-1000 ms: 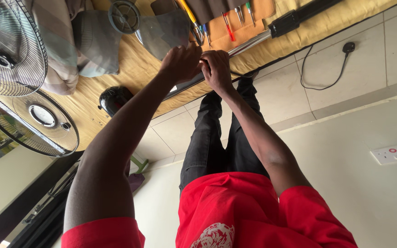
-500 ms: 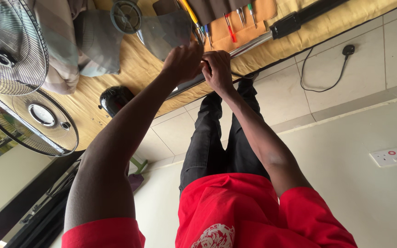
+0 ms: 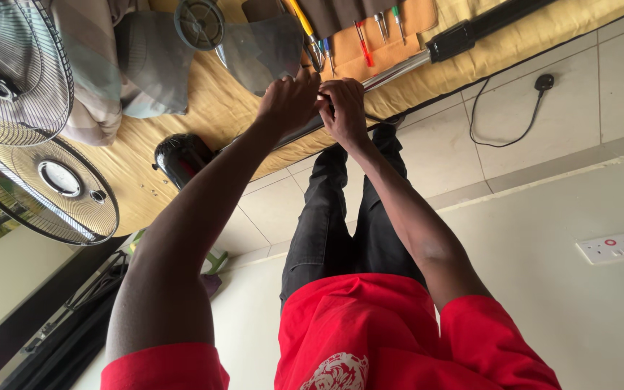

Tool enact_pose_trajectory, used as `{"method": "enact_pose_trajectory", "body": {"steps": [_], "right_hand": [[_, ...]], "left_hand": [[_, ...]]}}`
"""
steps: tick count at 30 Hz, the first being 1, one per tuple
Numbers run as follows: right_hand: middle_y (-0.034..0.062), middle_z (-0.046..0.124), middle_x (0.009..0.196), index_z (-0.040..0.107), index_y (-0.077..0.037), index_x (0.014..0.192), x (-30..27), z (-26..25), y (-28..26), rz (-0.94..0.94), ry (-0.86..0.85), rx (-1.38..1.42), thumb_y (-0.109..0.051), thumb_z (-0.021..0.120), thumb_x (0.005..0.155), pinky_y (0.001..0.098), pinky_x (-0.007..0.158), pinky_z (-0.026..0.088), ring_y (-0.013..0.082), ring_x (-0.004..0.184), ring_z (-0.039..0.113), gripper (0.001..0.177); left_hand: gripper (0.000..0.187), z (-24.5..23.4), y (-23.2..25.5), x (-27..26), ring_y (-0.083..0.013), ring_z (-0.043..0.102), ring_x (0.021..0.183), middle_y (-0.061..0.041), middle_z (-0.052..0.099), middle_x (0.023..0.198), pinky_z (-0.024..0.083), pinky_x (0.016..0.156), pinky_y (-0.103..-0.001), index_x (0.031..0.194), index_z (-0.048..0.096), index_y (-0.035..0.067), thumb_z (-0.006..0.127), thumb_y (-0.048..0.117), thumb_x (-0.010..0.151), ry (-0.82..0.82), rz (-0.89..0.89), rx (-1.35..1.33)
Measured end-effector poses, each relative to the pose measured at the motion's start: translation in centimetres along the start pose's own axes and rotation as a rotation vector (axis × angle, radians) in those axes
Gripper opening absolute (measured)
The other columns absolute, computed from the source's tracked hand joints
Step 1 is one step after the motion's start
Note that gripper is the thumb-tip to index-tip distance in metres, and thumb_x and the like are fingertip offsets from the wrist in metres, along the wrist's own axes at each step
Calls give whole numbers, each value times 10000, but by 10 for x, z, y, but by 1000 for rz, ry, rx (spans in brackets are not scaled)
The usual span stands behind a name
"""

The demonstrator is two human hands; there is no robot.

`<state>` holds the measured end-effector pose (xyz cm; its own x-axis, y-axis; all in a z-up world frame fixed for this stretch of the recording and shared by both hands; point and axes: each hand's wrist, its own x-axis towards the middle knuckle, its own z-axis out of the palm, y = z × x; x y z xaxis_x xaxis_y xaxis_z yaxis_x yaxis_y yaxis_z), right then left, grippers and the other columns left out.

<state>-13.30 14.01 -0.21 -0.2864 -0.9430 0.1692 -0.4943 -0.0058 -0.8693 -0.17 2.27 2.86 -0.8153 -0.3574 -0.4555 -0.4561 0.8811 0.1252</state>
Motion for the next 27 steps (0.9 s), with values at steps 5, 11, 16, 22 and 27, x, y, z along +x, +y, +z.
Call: {"method": "enact_pose_trajectory", "body": {"steps": [5, 11, 16, 22, 27], "right_hand": [[110, 622, 1024, 593, -49, 1096, -2, -1, -3, 46, 5, 57, -1, 651, 972, 502, 1079, 428, 327, 1050, 597, 145], [77, 708, 937, 620, -41, 1065, -3, -6, 6, 227, 70, 327, -58, 597, 1064, 529, 1210, 434, 183, 836, 703, 29], [60, 703, 972, 592, -41, 1105, 4, -16, 10, 507, 62, 721, -116, 635, 1039, 355, 933, 552, 158, 961, 695, 108], [119, 650, 1158, 573, 4, 1142, 3, -28, 2, 343, -48, 669, -87, 654, 1078, 376, 1128, 507, 219, 1200, 659, 138], [123, 662, 1173, 598, 27, 1180, -2, -31, 1, 330, -124, 512, -50, 643, 1093, 367, 1132, 520, 222, 1160, 674, 125]], "left_hand": [[390, 11, -11, -5, -297, 704, 969, -128, 640, 1112, 590, 722, -430, 1211, 553, 54, 664, 367, 1008, 27, 30, -180], [876, 14, 4, -41, -398, 575, 1139, -234, 554, 1240, 465, 927, -533, 1374, 429, -50, 770, 598, 892, 83, -144, -447], [947, 33, 33, -55, -348, 550, 1158, -151, 537, 1287, 444, 899, -505, 1472, 396, -16, 852, 416, 764, 124, -316, -481], [881, 48, 37, -58, -297, 553, 1093, -101, 546, 1209, 450, 896, -482, 1396, 475, 42, 895, 429, 726, 199, -342, -405], [809, 51, 46, -64, -267, 565, 1055, -82, 573, 1172, 449, 870, -465, 1331, 534, 52, 890, 441, 719, 335, -381, -340]]}}
